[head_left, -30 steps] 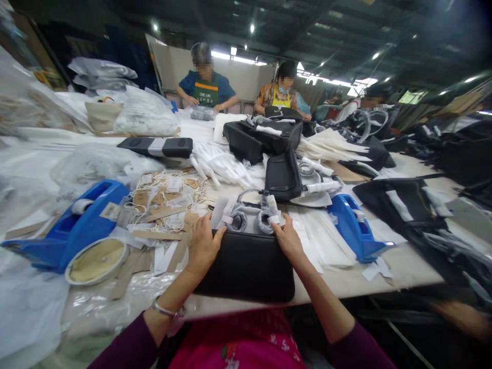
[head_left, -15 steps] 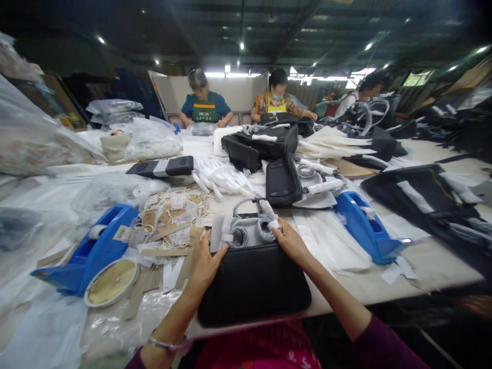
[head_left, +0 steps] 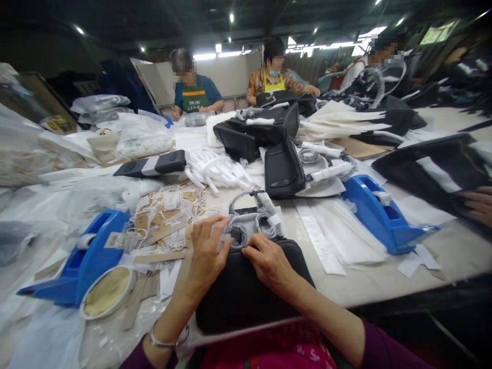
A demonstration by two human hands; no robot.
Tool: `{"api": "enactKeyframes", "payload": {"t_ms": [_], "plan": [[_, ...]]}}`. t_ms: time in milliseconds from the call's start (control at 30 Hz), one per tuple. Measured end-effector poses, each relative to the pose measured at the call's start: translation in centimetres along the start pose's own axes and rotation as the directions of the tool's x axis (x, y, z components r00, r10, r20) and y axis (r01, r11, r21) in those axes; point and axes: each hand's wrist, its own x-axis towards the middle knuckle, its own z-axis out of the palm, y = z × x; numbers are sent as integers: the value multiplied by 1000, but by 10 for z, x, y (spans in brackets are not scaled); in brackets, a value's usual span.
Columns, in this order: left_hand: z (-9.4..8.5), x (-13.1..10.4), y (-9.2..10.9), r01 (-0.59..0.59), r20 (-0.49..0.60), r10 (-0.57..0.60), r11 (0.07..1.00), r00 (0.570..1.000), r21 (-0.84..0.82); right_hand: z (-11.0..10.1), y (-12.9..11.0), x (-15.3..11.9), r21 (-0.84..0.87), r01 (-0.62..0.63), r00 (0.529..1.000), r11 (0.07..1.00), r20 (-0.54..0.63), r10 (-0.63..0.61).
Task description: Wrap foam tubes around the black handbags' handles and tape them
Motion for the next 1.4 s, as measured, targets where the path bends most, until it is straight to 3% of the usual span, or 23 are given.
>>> {"api": "enactKeyframes", "payload": {"t_ms": [67,133,233,333,400,500,567,600,667,800,900,1067,1133,1200,1267,1300,1400], "plan": [[2,16,4,-113,98,106,992,989,64,1,2,-2,2,-3,1000,1000,-13,3],[9,30,0,-112,110,97,984,989,138,1,2,-2,11,-8,1000,1000,-18,8],[25,44,-19,53,69,-64,988,996,147,1,2,-3,31,-1,1000,1000,-5,1],[39,55,-40,217,124,-213,976,969,-21,1,3,-2,31,-1,1000,1000,10,1],[39,59,-44,262,148,-244,958,958,-115,0,3,-2,26,-7,1000,1000,13,6],[22,50,-24,219,49,-215,969,975,-115,1,3,-3,22,-10,1000,1000,1,10],[9,30,-1,110,-100,-113,993,988,-43,3,2,-3,15,-13,1000,1000,-15,13],[5,17,10,27,-113,-29,999,993,-24,5,3,-4,10,-14,1000,1000,-25,14],[5,-12,23,-166,-1,166,985,986,-55,8,4,-3,10,-12,999,1000,-48,13],[25,-47,20,-125,272,118,992,955,12,12,6,-1,73,-25,994,997,-107,33],[30,-40,15,-75,451,37,995,892,68,13,1,-6,117,-30,985,993,-165,50],[11,-4,34,-89,640,-3,990,769,112,-2,-3,-6,208,89,960,974,-279,-28],[4,5,41,-114,681,4,987,732,117,-18,9,20,219,75,934,973,-357,9],[3,10,43,-130,716,17,986,698,104,-32,33,65,219,-99,912,971,-370,177],[6,13,42,-128,730,23,988,683,88,-39,62,123,114,-398,896,910,-167,412],[8,14,40,-124,739,23,989,673,83,-39,76,151,-17,-527,849,849,15,528],[17,16,36,-93,765,-11,991,644,93,-26,102,216,-150,-608,757,780,186,626]]}}
